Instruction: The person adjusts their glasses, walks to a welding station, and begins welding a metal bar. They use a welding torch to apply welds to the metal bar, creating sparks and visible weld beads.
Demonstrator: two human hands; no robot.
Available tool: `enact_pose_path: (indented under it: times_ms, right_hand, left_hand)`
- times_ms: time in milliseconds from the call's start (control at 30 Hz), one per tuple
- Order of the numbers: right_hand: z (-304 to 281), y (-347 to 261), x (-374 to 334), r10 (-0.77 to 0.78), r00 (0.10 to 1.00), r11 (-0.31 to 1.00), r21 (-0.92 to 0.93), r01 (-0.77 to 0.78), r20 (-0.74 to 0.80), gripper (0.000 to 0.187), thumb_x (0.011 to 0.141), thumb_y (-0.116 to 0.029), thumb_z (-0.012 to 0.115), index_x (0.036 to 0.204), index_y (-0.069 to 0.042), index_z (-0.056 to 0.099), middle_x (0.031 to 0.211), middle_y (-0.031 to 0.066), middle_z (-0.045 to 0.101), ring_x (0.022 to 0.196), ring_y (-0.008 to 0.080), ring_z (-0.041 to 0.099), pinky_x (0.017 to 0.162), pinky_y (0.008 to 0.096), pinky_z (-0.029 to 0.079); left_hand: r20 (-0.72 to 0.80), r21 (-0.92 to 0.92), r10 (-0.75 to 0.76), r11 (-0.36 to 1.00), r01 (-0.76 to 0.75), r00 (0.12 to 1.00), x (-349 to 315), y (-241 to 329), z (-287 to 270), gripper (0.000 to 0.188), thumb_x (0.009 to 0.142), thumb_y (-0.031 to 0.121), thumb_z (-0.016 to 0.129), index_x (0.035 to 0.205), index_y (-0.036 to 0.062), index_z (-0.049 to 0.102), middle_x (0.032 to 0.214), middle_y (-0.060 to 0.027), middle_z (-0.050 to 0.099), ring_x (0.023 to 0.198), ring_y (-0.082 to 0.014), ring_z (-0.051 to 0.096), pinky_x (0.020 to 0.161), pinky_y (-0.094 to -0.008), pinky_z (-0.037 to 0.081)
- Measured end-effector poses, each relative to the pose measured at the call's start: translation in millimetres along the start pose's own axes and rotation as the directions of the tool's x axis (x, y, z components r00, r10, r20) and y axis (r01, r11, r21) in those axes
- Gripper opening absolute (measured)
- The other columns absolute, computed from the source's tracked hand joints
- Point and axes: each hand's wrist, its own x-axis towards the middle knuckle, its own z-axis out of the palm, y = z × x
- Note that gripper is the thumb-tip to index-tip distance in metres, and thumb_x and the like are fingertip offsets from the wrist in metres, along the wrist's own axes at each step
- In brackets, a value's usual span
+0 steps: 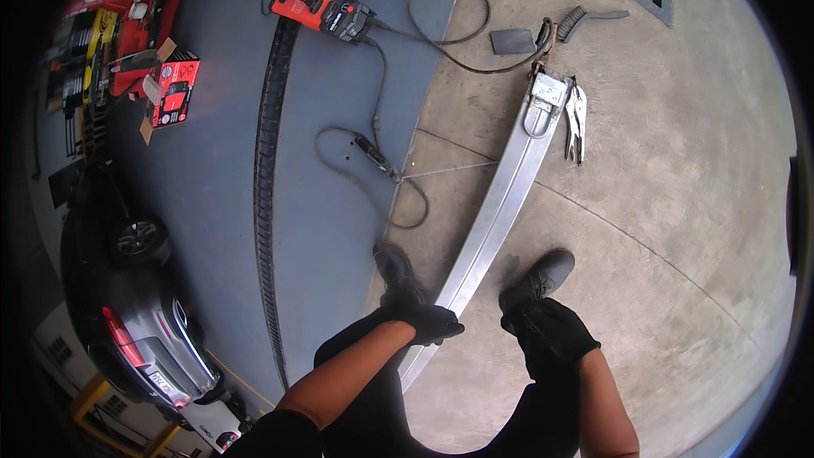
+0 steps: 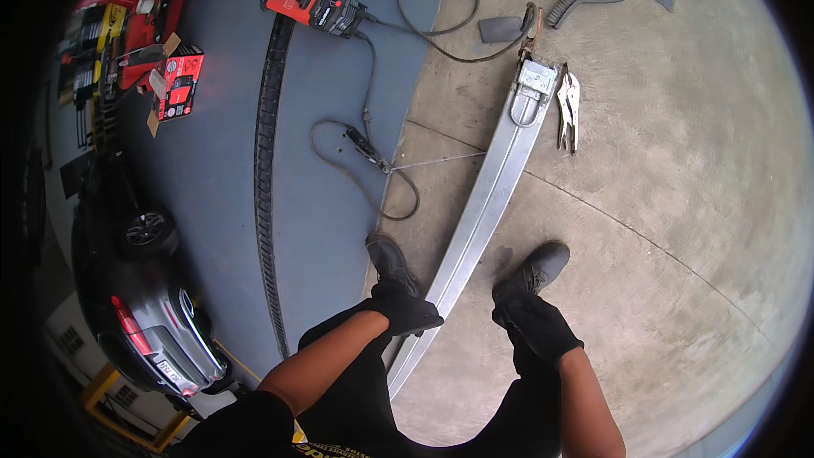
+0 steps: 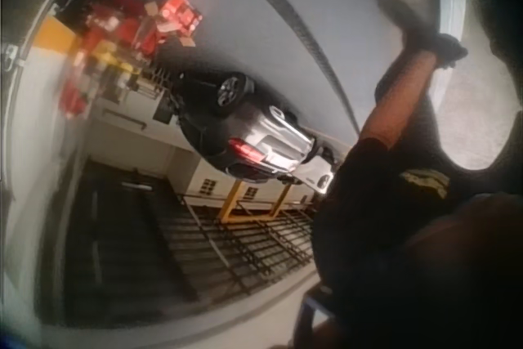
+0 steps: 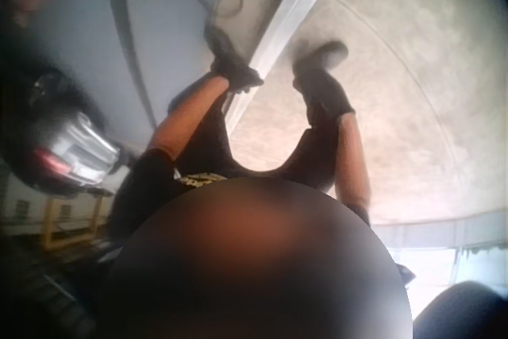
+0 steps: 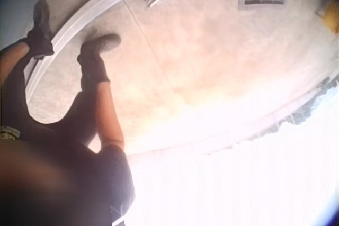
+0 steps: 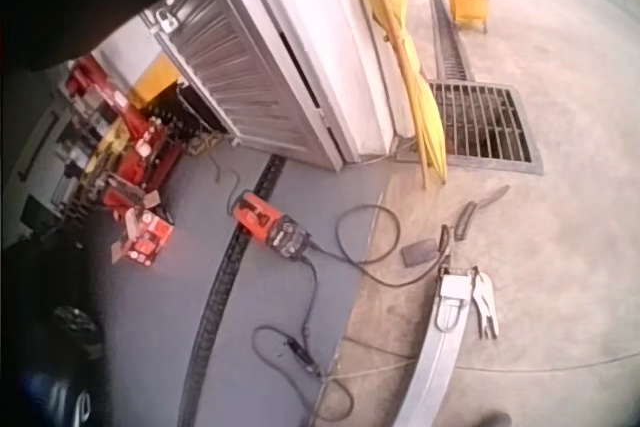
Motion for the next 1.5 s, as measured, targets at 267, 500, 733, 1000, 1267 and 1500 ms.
enact_pose_path:
  times_ms: [267, 500, 733, 1000, 1267, 1500]
  right_hand:
    - [-10, -52, -41, -0.486, 0.863, 0.861, -0.245, 0.445, -0.139, 0.022, 0.094, -0.011, 0.067, 0.114, -0.001, 0.067, 0.098, 0.0124, 0.068, 0.093, 0.0241, 0.066, 0.083, 0.0351, 0.053]
    - [-17, -21, -62, -0.242, 0.815, 0.941, -0.333, 0.065, -0.526, 0.023, 0.099, -0.004, 0.055, 0.117, 0.009, 0.064, 0.113, 0.0198, 0.066, 0.099, 0.0297, 0.065, 0.086, 0.0383, 0.056]
    - [43, -7, -101, -0.015, 0.685, 0.998, 0.033, 0.056, -0.728, 0.027, 0.100, -0.011, 0.055, 0.119, 0.007, 0.064, 0.118, 0.0181, 0.066, 0.105, 0.0262, 0.064, 0.099, 0.0363, 0.051]
    - [93, -3, -74, 0.007, 0.667, 0.999, 0.028, 0.020, -0.745, 0.027, 0.099, -0.012, 0.056, 0.118, 0.006, 0.064, 0.115, 0.0166, 0.066, 0.102, 0.0245, 0.064, 0.096, 0.0355, 0.051]
    - [107, 26, -64, 0.161, 0.638, 0.987, 0.117, -0.111, -0.753, 0.026, 0.099, -0.013, 0.057, 0.117, 0.005, 0.065, 0.111, 0.0151, 0.067, 0.098, 0.0229, 0.063, 0.092, 0.0346, 0.050]
    - [116, 55, -67, 0.264, 0.587, 0.964, 0.183, -0.194, -0.765, 0.026, 0.098, -0.014, 0.057, 0.116, 0.004, 0.065, 0.107, 0.0138, 0.068, 0.096, 0.0215, 0.063, 0.089, 0.0339, 0.050]
  left_hand:
    - [-0.062, 0.064, 0.283, 0.958, -0.279, 0.957, -42, 0, -54, 0.044, 0.106, 0.048, 0.048, 0.128, 0.0135, 0.063, 0.119, -0.0105, 0.070, 0.108, -0.0237, 0.068, 0.094, -0.0392, 0.052]
    - [-0.300, 0.375, 0.214, 0.923, -0.092, 0.930, -49, -10, -103, 0.042, 0.101, 0.042, 0.055, 0.124, 0.0072, 0.062, 0.105, -0.0139, 0.071, 0.100, -0.0286, 0.069, 0.088, -0.0411, 0.053]
    - [-0.277, 0.660, 0.484, 0.724, -0.202, 0.830, -29, 37, -153, 0.039, 0.098, 0.042, 0.057, 0.101, 0.0043, 0.066, 0.094, -0.0183, 0.070, 0.097, -0.0342, 0.068, 0.088, -0.0458, 0.051]
    - [-0.398, 0.681, 0.503, 0.722, -0.120, 0.767, -50, 15, -212, 0.039, 0.100, 0.042, 0.057, 0.116, 0.0076, 0.066, 0.101, -0.0158, 0.070, 0.091, -0.0325, 0.067, 0.083, -0.0417, 0.051]
    - [-0.857, 0.276, 0.430, 0.849, 0.450, -0.286, -163, -101, -484, 0.038, 0.099, 0.034, 0.050, 0.130, 0.0167, 0.064, 0.128, -0.0163, 0.065, 0.119, -0.0368, 0.062, 0.100, -0.0464, 0.049]
    - [-0.834, 0.228, 0.487, 0.731, 0.643, -0.259, -186, -150, -600, 0.042, 0.100, 0.033, 0.047, 0.141, 0.0268, 0.058, 0.150, -0.0054, 0.051, 0.133, -0.0312, 0.054, 0.111, -0.0462, 0.044]
